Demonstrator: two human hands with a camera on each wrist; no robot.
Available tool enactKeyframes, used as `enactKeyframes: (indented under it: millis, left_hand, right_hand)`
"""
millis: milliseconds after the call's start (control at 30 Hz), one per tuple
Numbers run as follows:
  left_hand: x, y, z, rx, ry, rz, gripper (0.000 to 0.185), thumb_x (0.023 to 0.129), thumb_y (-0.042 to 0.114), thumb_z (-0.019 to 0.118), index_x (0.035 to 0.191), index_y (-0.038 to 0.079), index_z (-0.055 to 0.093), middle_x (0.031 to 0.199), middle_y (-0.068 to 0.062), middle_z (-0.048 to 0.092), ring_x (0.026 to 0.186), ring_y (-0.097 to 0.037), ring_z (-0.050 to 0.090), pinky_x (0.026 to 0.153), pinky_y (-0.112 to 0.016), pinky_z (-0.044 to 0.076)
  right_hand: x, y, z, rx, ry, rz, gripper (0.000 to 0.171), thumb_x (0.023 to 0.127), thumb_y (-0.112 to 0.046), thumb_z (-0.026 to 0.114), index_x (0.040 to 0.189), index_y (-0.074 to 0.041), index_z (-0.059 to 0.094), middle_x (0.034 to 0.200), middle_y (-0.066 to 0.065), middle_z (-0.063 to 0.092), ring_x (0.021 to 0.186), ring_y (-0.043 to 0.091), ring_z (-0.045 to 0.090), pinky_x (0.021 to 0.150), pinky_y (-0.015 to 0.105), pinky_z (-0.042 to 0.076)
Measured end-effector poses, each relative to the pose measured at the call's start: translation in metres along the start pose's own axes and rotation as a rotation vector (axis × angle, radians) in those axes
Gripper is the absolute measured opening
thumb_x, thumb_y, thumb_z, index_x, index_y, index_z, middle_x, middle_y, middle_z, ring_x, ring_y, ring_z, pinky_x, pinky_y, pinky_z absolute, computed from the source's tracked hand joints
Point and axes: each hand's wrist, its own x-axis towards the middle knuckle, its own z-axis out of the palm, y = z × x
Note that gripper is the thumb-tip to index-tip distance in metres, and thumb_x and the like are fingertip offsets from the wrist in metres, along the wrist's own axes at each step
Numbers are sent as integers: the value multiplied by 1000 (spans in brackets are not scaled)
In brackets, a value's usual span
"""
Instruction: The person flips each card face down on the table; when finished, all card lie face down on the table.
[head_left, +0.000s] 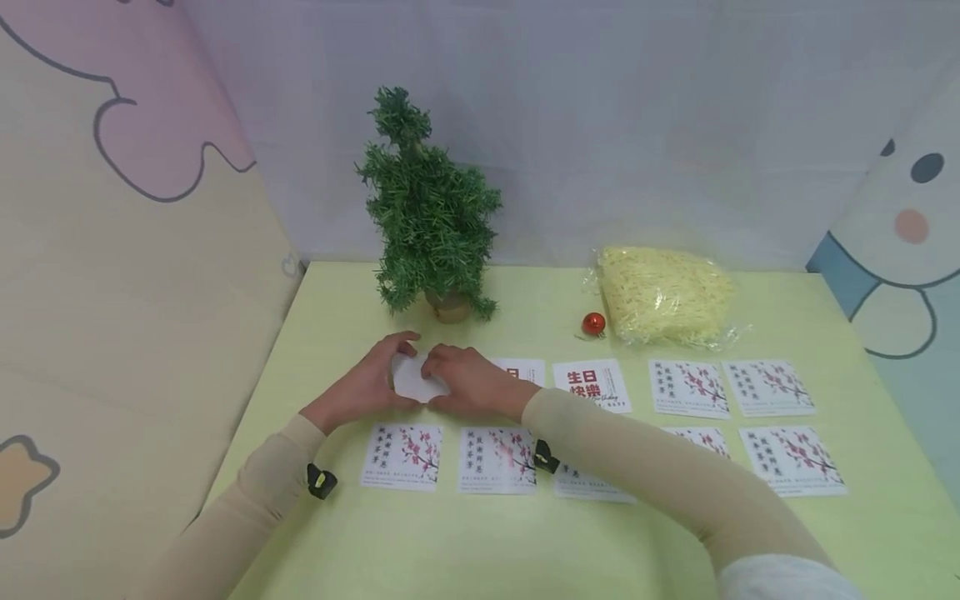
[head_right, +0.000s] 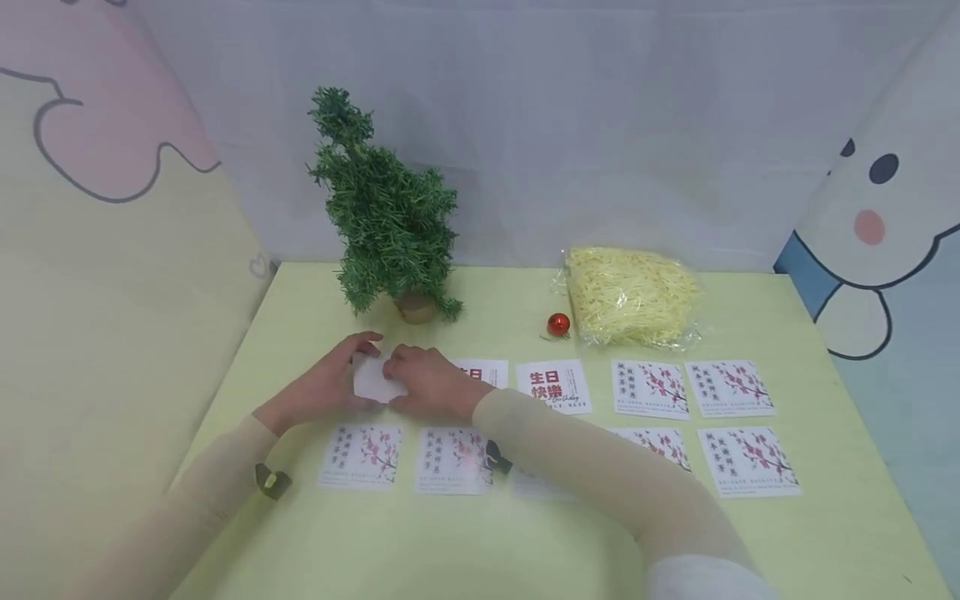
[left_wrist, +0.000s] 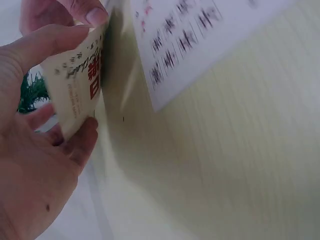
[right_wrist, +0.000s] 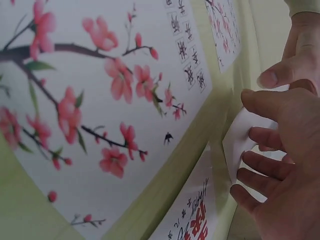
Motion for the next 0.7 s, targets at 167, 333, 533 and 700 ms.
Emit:
enactKeyframes:
  millis: [167,333,533,700]
  left_hand:
    - [2,-7,3,274,-32,70,82,81,23,91,155,11,58,149,-12,59,136,-36,57,119,-65,37]
    - [3,-11,2,344,-31,94,74,82,19,92,150,12,63,147,-13,62,141,-39,52,117,-69,37]
    - [2,-13,1,337,-47,117,73,81,14,94,148,13,65,150,-13,61,141,-41,53,115,-70,37]
    - [3,-3,0,324,-33,126,75,83,21,97,150,14,64,150,-14,60,142,-41,51,118,-69,34]
  right_hand:
    - [0,-1,0,-101,-4,-9,46,102,-45,78,140,-19,73,149,4,62,140,23,57,121,46,43]
    - [-1,-1,-1,-136,17,-28,42,102,-45,79,136,-20,76,146,4,63,135,23,59,117,46,43]
    - [-18,8,-12,-97,33,41,52,101,-44,79,143,-14,71,148,5,64,142,26,56,123,50,38]
    - [-54,30,-35,-146,25,157,78,91,-55,86,147,-5,65,146,12,60,134,32,53,118,55,40]
